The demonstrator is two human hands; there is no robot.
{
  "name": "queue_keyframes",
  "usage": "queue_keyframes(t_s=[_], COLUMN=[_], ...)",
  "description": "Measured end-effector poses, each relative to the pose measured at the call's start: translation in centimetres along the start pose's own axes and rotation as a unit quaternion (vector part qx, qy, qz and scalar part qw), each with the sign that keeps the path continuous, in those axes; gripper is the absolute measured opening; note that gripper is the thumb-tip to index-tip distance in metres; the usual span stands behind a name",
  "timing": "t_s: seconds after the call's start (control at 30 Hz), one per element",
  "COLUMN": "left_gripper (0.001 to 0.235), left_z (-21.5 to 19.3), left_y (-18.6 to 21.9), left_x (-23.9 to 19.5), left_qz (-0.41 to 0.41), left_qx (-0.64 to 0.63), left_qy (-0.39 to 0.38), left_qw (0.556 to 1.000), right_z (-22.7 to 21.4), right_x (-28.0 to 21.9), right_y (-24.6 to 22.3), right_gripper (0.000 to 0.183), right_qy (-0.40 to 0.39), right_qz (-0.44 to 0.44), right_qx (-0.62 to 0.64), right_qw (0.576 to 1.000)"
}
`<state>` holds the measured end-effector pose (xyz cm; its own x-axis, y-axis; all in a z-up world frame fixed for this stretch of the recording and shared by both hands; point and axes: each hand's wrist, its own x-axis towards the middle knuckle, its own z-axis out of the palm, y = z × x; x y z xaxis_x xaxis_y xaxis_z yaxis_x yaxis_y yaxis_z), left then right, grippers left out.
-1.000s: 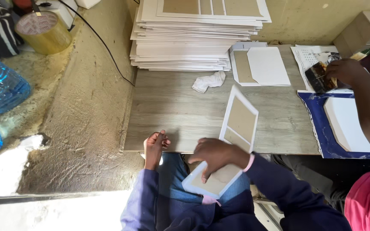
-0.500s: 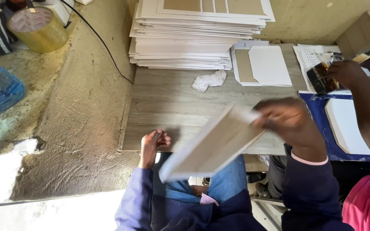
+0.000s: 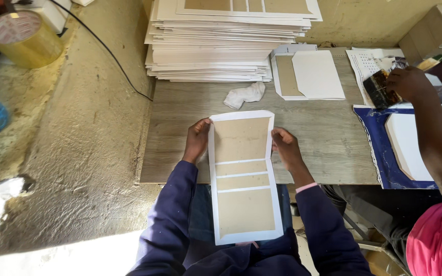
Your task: The person sits on the floor and assembles paper covers by placing a beige insert into a white frame. They wipe the surface with a cloth, fold the cover, and stack the finished items on a pile.
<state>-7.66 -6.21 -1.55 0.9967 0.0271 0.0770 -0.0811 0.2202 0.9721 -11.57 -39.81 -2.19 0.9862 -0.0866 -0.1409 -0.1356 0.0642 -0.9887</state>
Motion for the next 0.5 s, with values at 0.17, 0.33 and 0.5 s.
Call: queue_keyframes(t_s=[0.17, 0.33, 0.5], left_gripper=[0.019, 0.015, 0.012], left_z=[0.1, 0.8, 1.3], left_y=[3.0, 5.3, 5.0], left_x=[-0.8, -2.2, -2.6], left_qz=[0.006, 0.03, 0.066], left_qx=[0.102, 0.161, 0.226], left_qy=[0.048, 0.086, 0.093], left_qw=[0.994, 0.983, 0.967], right_z=[1.2, 2.5, 2.9], right_x=[3.2, 3.2, 2.1], right_y=[-1.3, -3.1, -4.9], right_gripper=[0.02, 0.021, 0.023], right_qy=[0.036, 0.053, 0.056], right_qz=[-0.129, -0.145, -0.04], right_qx=[-0.003, 0.011, 0.117], right_qw=[0.991, 0.988, 0.991])
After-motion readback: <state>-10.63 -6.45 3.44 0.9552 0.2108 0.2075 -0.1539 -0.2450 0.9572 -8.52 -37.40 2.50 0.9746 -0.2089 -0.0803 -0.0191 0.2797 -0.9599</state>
